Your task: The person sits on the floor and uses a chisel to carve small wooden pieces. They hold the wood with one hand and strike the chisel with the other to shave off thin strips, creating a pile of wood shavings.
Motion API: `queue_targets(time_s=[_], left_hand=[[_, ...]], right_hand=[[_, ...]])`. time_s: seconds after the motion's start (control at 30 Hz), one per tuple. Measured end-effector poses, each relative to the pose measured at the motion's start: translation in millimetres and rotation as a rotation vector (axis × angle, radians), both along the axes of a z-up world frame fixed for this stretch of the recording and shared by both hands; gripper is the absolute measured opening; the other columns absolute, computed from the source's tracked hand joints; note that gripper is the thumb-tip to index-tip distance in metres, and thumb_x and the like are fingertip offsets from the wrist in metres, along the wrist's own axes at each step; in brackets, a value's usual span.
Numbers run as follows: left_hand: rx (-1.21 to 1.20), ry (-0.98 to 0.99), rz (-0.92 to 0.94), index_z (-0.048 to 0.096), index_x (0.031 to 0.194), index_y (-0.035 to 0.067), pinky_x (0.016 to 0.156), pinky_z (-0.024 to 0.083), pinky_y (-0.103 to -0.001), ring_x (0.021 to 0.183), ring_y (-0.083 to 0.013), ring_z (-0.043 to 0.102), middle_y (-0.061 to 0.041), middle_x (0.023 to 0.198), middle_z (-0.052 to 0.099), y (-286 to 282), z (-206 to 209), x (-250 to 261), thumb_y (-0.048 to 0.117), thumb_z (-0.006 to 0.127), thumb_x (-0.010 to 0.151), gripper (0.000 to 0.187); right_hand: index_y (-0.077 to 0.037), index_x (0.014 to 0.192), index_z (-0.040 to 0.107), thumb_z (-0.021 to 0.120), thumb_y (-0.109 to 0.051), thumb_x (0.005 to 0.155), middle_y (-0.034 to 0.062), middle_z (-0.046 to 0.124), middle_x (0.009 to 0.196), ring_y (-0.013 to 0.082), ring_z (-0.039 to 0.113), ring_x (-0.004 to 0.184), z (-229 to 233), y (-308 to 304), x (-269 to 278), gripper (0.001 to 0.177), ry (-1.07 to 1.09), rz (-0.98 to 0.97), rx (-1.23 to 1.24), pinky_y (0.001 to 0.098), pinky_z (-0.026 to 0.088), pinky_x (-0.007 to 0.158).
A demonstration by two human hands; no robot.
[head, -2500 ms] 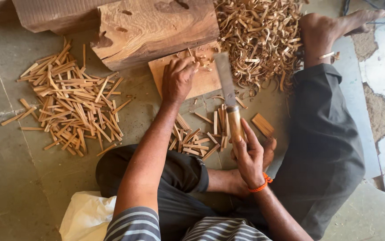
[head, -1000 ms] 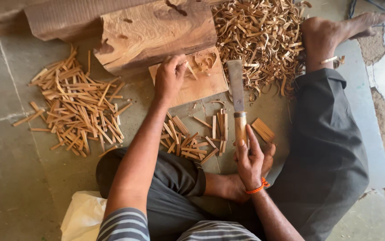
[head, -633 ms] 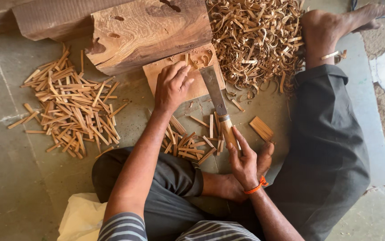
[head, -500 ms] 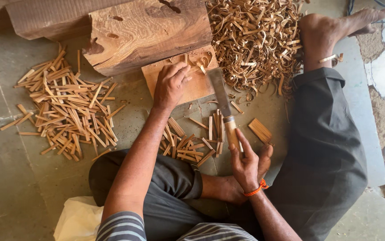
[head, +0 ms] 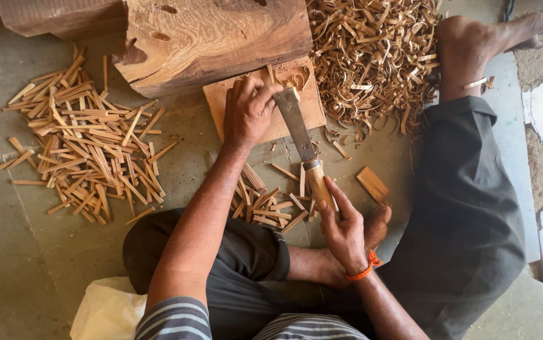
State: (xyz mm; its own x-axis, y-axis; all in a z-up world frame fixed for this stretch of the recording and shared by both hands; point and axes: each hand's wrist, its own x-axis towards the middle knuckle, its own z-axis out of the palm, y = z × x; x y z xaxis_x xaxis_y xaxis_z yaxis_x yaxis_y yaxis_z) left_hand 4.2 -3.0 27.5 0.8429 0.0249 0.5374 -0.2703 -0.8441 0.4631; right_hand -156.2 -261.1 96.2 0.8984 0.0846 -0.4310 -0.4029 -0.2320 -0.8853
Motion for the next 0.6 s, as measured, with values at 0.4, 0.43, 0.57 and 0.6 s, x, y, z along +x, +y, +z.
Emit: queue_targets(time_s=[0.4,0.43,0.57,0.6], left_hand=[[0.067,-0.012,-0.004,0.078,0.098,0.021,0.072,0.044,-0.037,0.085,-0.0187,0.054,0.003,0.086,0.055,-3.8,4.0,-5.4,0.015,0.084,0.088,0.013],[0.067,-0.002,-0.005,0.078,0.098,0.021,0.073,0.044,-0.038,0.086,-0.0196,0.055,0.002,0.086,0.055,-4.0,9.6,-4.7,0.015,0.083,0.088,0.013],[0.021,-0.04,0.012,0.077,0.104,0.015,0.079,0.046,-0.04,0.099,-0.0222,0.061,-0.001,0.101,0.064,-4.3,16.5,-13.3,0.015,0.079,0.089,0.016],[-0.001,-0.067,-0.007,0.076,0.108,0.012,0.081,0.047,-0.04,0.101,-0.0219,0.061,-0.002,0.106,0.066,-4.7,17.3,-10.9,0.016,0.078,0.091,0.018]], right_hand=[[0.0,0.149,0.054,0.059,-0.009,0.105,0.0166,0.071,0.13,0.0148,0.064,0.115,-24.7,51.9,31.0,0.045,-0.46,0.029,-0.134,0.0286,0.053,0.094],[0.001,0.15,0.054,0.06,-0.008,0.107,0.018,0.07,0.131,0.016,0.063,0.117,-29.8,56.2,34.8,0.045,-0.56,0.045,-0.161,0.03,0.052,0.095],[-0.004,0.153,0.053,0.058,-0.016,0.105,0.0117,0.073,0.105,0.0064,0.053,0.073,-31.0,59.7,25.6,0.049,-0.198,-0.091,0.084,0.0231,0.047,0.061],[-0.004,0.154,0.05,0.056,-0.017,0.105,0.0108,0.072,0.104,0.0059,0.052,0.068,-24.4,56.1,24.7,0.051,-0.169,-0.124,0.188,0.022,0.045,0.056]])
